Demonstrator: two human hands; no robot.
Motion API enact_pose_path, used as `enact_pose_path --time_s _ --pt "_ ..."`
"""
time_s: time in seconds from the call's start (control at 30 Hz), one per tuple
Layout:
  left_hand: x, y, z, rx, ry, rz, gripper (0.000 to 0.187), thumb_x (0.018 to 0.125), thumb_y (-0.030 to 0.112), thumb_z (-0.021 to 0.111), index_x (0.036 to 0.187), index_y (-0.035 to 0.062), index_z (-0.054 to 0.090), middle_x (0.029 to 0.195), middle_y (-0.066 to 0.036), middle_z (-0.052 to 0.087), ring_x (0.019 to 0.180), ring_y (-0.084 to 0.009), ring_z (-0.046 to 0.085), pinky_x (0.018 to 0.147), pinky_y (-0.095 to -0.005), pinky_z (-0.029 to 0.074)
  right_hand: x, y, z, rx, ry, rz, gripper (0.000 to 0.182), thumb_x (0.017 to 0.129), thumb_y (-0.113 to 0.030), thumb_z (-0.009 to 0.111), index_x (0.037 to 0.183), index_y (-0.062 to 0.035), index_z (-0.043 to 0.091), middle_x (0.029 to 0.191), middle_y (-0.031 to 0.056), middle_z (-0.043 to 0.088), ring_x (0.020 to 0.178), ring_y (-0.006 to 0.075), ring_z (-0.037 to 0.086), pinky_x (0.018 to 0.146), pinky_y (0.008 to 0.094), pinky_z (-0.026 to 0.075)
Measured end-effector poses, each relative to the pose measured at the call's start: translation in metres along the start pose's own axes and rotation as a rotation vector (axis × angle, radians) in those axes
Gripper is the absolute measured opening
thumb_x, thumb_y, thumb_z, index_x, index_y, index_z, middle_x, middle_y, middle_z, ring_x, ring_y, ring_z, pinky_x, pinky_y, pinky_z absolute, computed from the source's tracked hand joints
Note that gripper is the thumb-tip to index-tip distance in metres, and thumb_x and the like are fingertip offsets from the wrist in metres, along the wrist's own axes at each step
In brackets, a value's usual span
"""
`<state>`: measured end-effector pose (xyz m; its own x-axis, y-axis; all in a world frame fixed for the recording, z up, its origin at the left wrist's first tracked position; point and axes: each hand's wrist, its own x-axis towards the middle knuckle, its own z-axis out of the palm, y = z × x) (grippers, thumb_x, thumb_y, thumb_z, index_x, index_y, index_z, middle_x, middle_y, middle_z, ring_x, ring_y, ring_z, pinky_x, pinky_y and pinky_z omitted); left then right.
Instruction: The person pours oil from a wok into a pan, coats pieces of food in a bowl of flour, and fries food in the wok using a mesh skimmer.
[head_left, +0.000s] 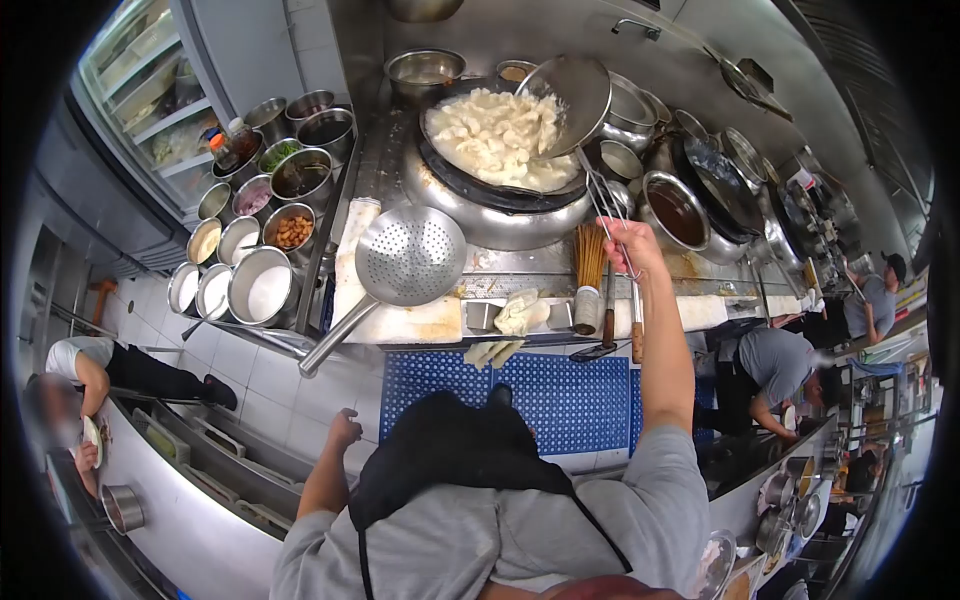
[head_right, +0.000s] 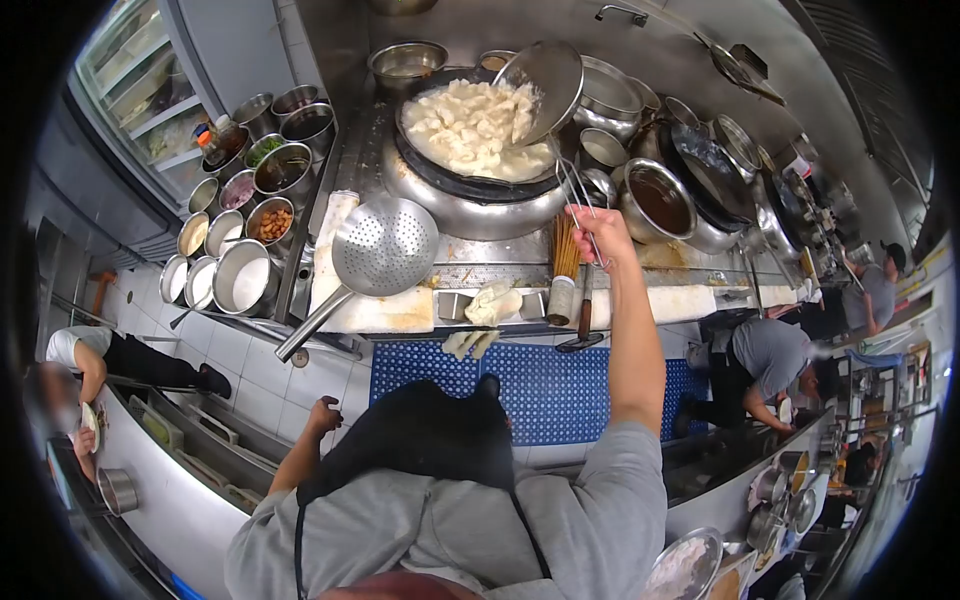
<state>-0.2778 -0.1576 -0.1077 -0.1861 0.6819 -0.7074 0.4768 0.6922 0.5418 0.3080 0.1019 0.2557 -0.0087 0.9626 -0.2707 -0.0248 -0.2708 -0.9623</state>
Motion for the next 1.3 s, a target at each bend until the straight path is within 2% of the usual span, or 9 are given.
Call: enact_pose_path --time_s 0.27,0.4,0.6,0.77,0.87,1.0,1.1,1.27,1.3 --pt "0.016 -0.008 0.005 0.036 -0.032 0.079 0.050 0.067 -0.001 0.063 0.117 -0.0018 0.056 0.082 -0.020 0.068 0.064 -0.0245 0.069 0.059 -0.0351 0.055 -0.034 -0.044 0.032 -0.506 0.202 -0.170 0.022 0.095 -0.020 0.057 0.089 -0.0006 0.065 0.056 0.0037 0.056 0.037 0.0090 0.045 0.032 0.0259 0.033" --pt "0.028 -0.032 0.007 0.037 -0.030 0.138 0.050 0.067 -0.001 0.063 0.117 -0.0024 0.056 0.079 -0.019 0.068 0.064 -0.0247 0.069 0.058 -0.0346 0.055 -0.038 -0.046 0.053 -0.583 0.229 -0.177 0.020 0.095 -0.019 0.057 0.095 -0.0002 0.066 0.056 0.0040 0.055 0.037 0.0097 0.045 0.032 0.0266 0.034" --pt "0.010 -0.051 0.004 0.113 -0.098 -0.007 0.049 0.072 -0.001 0.059 0.120 -0.0021 0.053 0.072 -0.017 0.067 0.060 -0.0235 0.068 0.049 -0.0349 0.052 -0.054 -0.055 0.066 -0.303 0.234 -0.150 0.019 0.095 -0.021 0.056 0.093 -0.0040 0.064 0.060 0.0025 0.057 0.040 0.0063 0.046 0.033 0.0224 0.033" --pt "0.007 -0.043 0.005 0.103 -0.135 -0.084 0.050 0.074 -0.001 0.059 0.122 -0.0005 0.051 0.072 -0.016 0.067 0.056 -0.0212 0.066 0.045 -0.0329 0.050 -0.047 -0.036 0.045 0.115 0.035 -0.054 0.025 0.096 -0.020 0.054 0.113 -0.0018 0.059 0.066 0.0013 0.056 0.044 0.0057 0.045 0.034 0.0197 0.033" --pt "0.030 -0.044 0.014 0.078 -0.140 -0.005 0.051 0.072 0.000 0.062 0.122 -0.0012 0.050 0.071 -0.016 0.067 0.054 -0.0220 0.065 0.044 -0.0336 0.050 -0.043 -0.025 0.023 0.269 -0.044 -0.001 0.027 0.095 -0.018 0.054 0.114 0.0004 0.058 0.066 0.0027 0.057 0.043 0.0071 0.044 0.034 0.0202 0.033" --pt "0.012 0.035 0.018 0.303 -0.188 0.099 0.045 0.070 0.001 0.066 0.114 0.0029 0.057 0.070 -0.014 0.067 0.055 -0.0229 0.065 0.046 -0.0352 0.051 -0.041 -0.035 -0.035 0.269 0.006 -0.023 0.024 0.095 -0.017 0.054 0.110 0.0009 0.060 0.065 0.0033 0.058 0.042 0.0074 0.045 0.034 0.0207 0.032" --pt "0.076 0.005 0.030 1.073 -0.183 1.098 0.021 0.062 0.021 0.073 0.081 0.0121 0.070 0.071 -0.008 0.069 0.069 -0.0241 0.069 0.058 -0.0393 0.054 -0.027 -0.054 -0.089 0.237 0.131 -0.077 0.020 0.095 -0.015 0.054 0.105 0.0008 0.061 0.065 0.0038 0.058 0.042 0.0080 0.046 0.034 0.0217 0.033" --pt "0.095 0.035 0.066 0.968 -0.164 0.889 0.022 0.064 0.036 0.069 0.070 0.0153 0.069 0.072 -0.008 0.068 0.072 -0.0287 0.067 0.061 -0.0430 0.052 0.033 -0.105 -0.199 0.108 0.300 -0.155 0.022 0.095 -0.017 0.054 0.108 0.0003 0.061 0.065 0.0034 0.058 0.043 0.0081 0.048 0.034 0.0219 0.035" --pt "0.092 0.050 0.072 0.996 -0.135 0.869 0.024 0.064 0.039 0.068 0.068 0.0160 0.069 0.072 -0.008 0.068 0.073 -0.0296 0.066 0.062 -0.0438 0.051 0.051 -0.117 -0.219 0.069 0.345 -0.179 0.013 0.092 -0.015 0.059 0.087 -0.0037 0.062 0.060 0.0037 0.057 0.039 0.0090 0.048 0.032 0.0245 0.036"
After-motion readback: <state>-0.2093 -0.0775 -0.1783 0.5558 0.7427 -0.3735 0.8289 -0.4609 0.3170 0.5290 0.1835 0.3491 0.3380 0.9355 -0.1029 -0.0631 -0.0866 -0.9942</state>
